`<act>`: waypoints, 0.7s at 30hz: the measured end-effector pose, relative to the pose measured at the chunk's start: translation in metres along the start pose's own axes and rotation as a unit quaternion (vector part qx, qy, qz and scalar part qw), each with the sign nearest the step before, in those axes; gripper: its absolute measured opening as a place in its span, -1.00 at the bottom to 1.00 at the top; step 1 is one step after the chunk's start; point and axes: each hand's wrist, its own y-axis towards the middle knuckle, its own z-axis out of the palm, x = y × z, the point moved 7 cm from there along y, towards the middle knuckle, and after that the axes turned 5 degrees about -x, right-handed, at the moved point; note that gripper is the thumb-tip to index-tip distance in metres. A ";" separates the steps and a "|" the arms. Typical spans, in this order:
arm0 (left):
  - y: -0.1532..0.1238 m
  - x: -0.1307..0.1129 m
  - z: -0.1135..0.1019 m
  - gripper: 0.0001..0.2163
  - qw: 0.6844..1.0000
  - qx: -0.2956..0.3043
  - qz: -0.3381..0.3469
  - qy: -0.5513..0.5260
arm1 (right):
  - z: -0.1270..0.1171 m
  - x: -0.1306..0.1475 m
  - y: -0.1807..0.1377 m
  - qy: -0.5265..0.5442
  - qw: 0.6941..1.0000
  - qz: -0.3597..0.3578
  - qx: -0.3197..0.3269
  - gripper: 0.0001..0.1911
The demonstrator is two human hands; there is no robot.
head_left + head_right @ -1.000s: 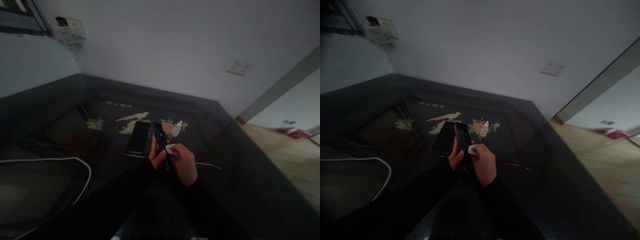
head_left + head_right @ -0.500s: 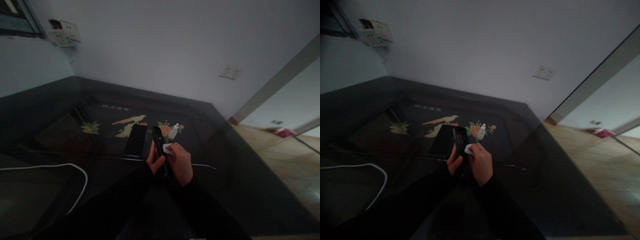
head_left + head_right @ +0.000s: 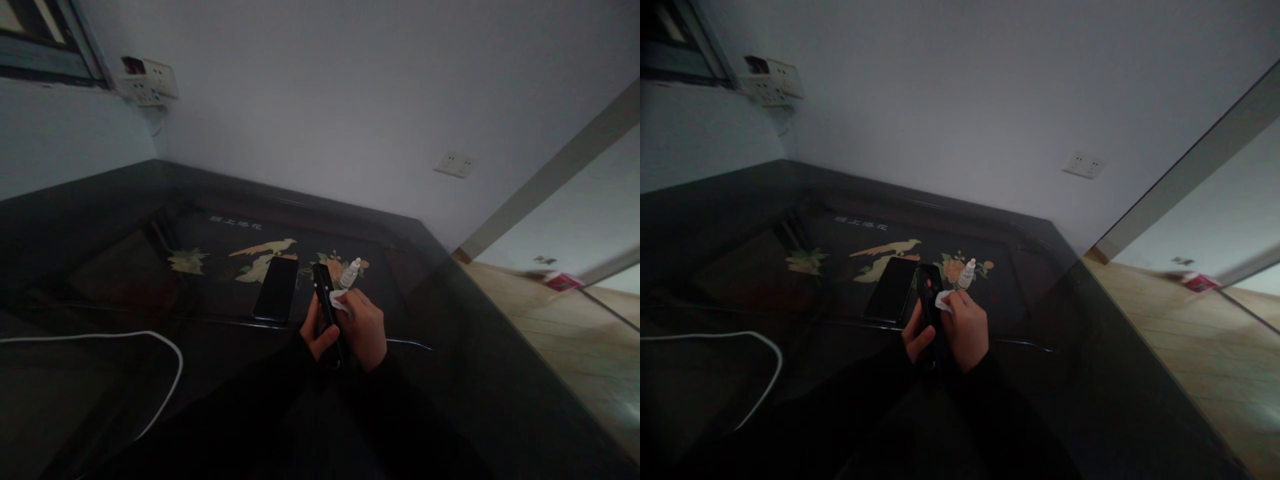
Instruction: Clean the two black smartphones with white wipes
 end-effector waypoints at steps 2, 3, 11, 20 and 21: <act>-0.001 0.004 -0.002 -0.24 1.000 0.006 -0.013 0.002 | -0.005 0.000 -0.017 0.017 1.000 -0.003 0.009 -0.85; -0.001 0.006 -0.002 -0.24 1.000 0.003 -0.019 0.003 | -0.007 -0.001 -0.022 0.022 1.000 -0.001 0.008 -0.85; -0.005 -0.004 0.008 -0.27 1.000 0.012 0.002 0.005 | -0.001 0.001 0.022 0.015 0.999 0.015 -0.035 -0.88; -0.005 -0.006 0.005 -0.30 0.999 0.022 0.016 0.032 | -0.005 -0.003 -0.003 0.014 1.000 0.014 -0.019 -0.87; -0.004 -0.004 0.003 -0.30 0.999 0.024 0.014 0.040 | -0.006 -0.003 -0.014 0.018 1.000 0.009 -0.009 -0.87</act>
